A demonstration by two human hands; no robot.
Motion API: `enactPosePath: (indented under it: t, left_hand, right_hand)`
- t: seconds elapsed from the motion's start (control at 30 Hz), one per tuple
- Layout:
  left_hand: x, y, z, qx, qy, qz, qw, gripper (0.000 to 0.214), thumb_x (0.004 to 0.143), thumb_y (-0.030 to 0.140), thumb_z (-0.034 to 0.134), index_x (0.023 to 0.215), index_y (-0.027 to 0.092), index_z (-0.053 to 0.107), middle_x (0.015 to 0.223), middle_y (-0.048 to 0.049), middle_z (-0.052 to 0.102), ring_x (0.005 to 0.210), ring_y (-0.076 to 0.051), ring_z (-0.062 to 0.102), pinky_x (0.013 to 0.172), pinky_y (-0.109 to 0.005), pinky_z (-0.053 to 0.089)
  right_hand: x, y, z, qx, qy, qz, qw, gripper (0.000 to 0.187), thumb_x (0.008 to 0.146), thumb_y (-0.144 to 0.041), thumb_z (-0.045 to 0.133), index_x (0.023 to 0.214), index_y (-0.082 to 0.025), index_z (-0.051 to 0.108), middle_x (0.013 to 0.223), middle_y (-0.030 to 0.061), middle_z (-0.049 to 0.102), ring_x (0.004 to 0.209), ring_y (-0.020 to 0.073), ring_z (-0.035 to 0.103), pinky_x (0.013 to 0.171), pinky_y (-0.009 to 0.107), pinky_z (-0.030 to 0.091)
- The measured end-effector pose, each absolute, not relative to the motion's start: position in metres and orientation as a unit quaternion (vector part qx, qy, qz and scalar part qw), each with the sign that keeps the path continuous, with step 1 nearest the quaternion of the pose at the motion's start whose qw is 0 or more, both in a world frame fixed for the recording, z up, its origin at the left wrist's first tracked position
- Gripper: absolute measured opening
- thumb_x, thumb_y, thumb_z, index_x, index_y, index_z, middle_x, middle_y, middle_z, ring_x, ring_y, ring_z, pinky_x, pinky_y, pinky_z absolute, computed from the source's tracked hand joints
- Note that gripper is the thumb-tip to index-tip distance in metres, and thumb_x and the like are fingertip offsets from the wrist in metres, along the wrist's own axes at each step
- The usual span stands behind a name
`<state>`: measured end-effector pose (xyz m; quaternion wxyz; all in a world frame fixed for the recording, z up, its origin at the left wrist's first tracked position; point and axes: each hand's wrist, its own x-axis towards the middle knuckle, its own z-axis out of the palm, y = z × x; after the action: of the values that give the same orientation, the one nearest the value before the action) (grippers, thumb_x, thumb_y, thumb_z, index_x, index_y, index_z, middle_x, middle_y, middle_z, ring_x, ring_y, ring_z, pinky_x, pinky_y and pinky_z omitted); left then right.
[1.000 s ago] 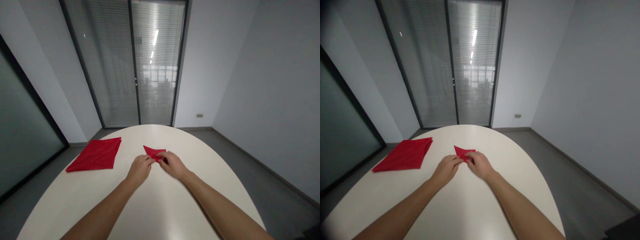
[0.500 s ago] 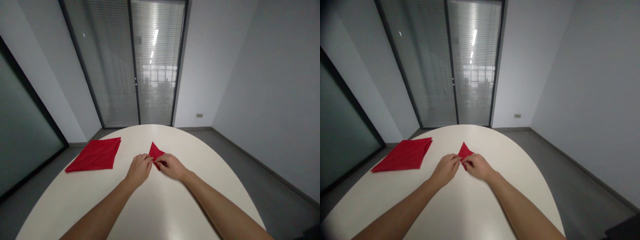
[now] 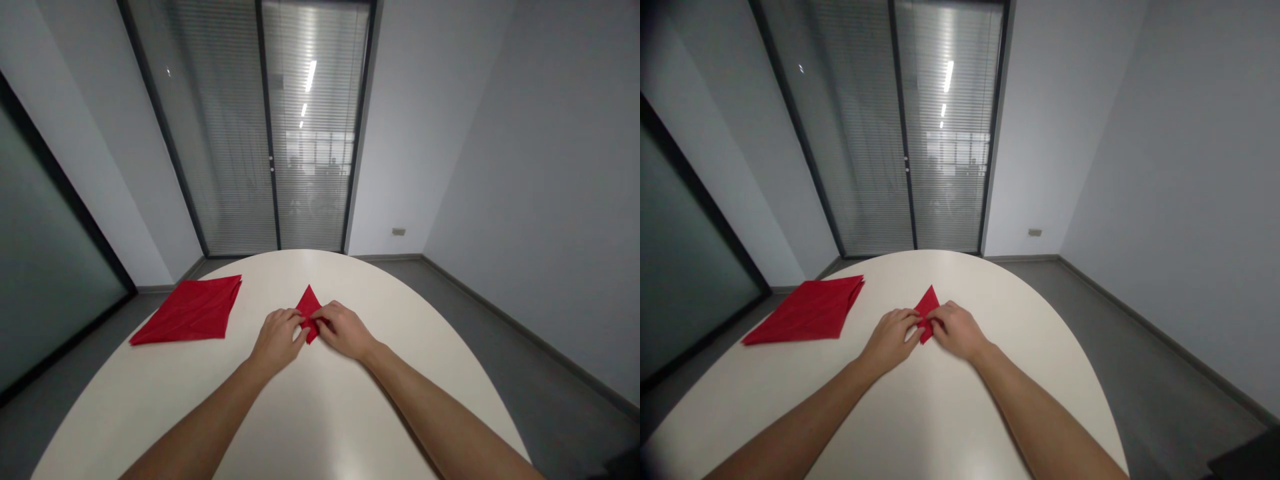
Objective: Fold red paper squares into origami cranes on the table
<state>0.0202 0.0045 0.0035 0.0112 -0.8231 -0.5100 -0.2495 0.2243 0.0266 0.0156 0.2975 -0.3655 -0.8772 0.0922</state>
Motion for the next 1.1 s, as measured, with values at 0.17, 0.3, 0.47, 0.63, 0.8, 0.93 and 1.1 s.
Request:
enactPosePath:
  t: [0.17,0.3,0.47,0.63,0.8,0.93,1.1]
  left_hand:
    - [0.0190,0.0044,0.0008,-0.823,-0.505,-0.258,0.009,0.023,0.094,0.035,0.060,0.109,0.021,0.072,0.117,-0.0071,0.070,0.108,-0.027,0.061,0.098,-0.045,0.045]
    - [0.0175,0.0059,-0.0022,-0.825,-0.500,-0.264,0.001,0.026,0.093,0.034,0.061,0.114,0.024,0.072,0.121,-0.0065,0.069,0.112,-0.027,0.060,0.101,-0.046,0.044]
    - [0.0173,0.0063,-0.0030,-0.825,-0.499,-0.266,-0.014,0.028,0.092,0.032,0.061,0.116,0.025,0.073,0.123,-0.0070,0.069,0.115,-0.027,0.060,0.103,-0.047,0.044]
    - [0.0192,0.0050,-0.0029,-0.818,-0.502,-0.279,-0.009,0.027,0.097,0.030,0.052,0.111,0.020,0.073,0.122,-0.0080,0.070,0.116,-0.027,0.060,0.105,-0.048,0.043]
    - [0.0201,0.0048,-0.0006,-0.821,-0.501,-0.274,-0.009,0.028,0.100,0.026,0.045,0.113,0.019,0.069,0.123,-0.0077,0.070,0.112,-0.026,0.060,0.104,-0.047,0.043]
    - [0.0212,0.0021,0.0039,-0.822,-0.505,-0.261,-0.015,0.031,0.098,0.026,0.047,0.125,0.021,0.062,0.121,-0.0080,0.070,0.109,-0.027,0.060,0.102,-0.046,0.044]
    - [0.0213,0.0013,0.0037,-0.827,-0.500,-0.255,-0.012,0.032,0.100,0.030,0.045,0.122,0.019,0.065,0.129,-0.0098,0.067,0.117,-0.028,0.058,0.107,-0.048,0.041]
  right_hand:
    - [0.2278,0.0329,0.0098,-0.416,-0.856,0.081,0.297,0.023,0.094,-0.018,0.056,0.113,-0.020,0.068,0.108,0.0074,0.072,0.100,0.0217,0.063,0.091,0.035,0.047]
    - [0.2282,0.0350,0.0072,-0.445,-0.844,0.069,0.292,0.023,0.093,-0.020,0.059,0.114,-0.019,0.068,0.110,0.0087,0.071,0.103,0.0224,0.063,0.091,0.034,0.046]
    - [0.2288,0.0361,0.0071,-0.443,-0.845,0.080,0.290,0.022,0.092,-0.018,0.057,0.108,-0.020,0.071,0.108,0.0074,0.072,0.100,0.0211,0.064,0.090,0.033,0.047]
    - [0.2269,0.0345,0.0095,-0.452,-0.832,0.102,0.304,0.027,0.095,-0.018,0.051,0.113,-0.020,0.070,0.100,0.0067,0.075,0.090,0.0212,0.066,0.086,0.034,0.048]
    - [0.2272,0.0346,0.0075,-0.363,-0.849,0.188,0.334,0.044,0.084,-0.004,0.048,0.120,-0.020,0.066,0.108,0.0055,0.075,0.099,0.0204,0.067,0.094,0.035,0.049]
    - [0.2294,0.0327,0.0080,-0.290,-0.864,0.220,0.348,0.057,0.076,0.002,0.045,0.125,-0.020,0.064,0.122,0.0070,0.070,0.112,0.0209,0.063,0.102,0.038,0.047]
    - [0.2292,0.0316,0.0115,-0.265,-0.889,0.152,0.341,0.065,0.067,0.005,0.049,0.123,-0.022,0.065,0.121,0.0068,0.070,0.113,0.0231,0.061,0.101,0.042,0.046]
